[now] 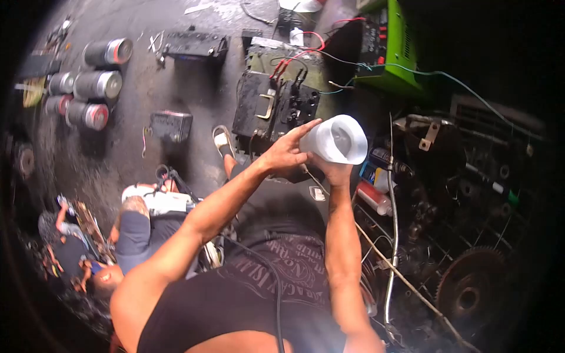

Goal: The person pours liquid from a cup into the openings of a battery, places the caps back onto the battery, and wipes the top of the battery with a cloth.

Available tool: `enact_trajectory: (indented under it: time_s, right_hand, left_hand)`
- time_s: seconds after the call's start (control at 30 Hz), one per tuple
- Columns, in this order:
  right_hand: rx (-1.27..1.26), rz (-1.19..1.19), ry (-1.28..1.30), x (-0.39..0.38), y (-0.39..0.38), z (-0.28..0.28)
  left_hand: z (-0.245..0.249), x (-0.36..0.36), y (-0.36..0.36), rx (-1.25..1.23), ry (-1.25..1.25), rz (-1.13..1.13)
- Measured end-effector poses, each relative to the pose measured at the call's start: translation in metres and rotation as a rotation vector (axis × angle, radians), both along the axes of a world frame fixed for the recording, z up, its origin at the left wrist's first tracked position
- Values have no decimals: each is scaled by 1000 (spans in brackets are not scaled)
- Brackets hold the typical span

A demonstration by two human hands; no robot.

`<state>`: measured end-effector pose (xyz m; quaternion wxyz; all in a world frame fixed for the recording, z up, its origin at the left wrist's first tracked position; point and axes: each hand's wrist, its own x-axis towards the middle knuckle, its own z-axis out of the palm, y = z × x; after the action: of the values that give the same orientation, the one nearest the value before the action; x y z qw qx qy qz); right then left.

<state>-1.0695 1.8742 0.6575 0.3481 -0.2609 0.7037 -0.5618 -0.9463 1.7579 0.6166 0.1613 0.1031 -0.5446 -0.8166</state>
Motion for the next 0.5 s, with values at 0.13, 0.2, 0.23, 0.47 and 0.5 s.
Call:
enact_trajectory:
  time_s: [0.13,0.2,0.23,0.47,0.5]
  right_hand:
    - [-17,-118,76,-1,8,-21]
    - [82,-151,98,1,26,-51]
    - [150,-152,124,-3,31,-67]
    - [188,-111,236,-22,65,-171]
    - [176,-130,200,-26,70,-185]
  left_hand:
    - [-6,-11,0,-200,-208,31]
    - [-22,-11,12,-171,-248,32]
    - [-36,-15,16,-208,-256,43]
    - [-125,-39,45,-117,-310,51]
    - [-137,-44,51,-91,-289,70]
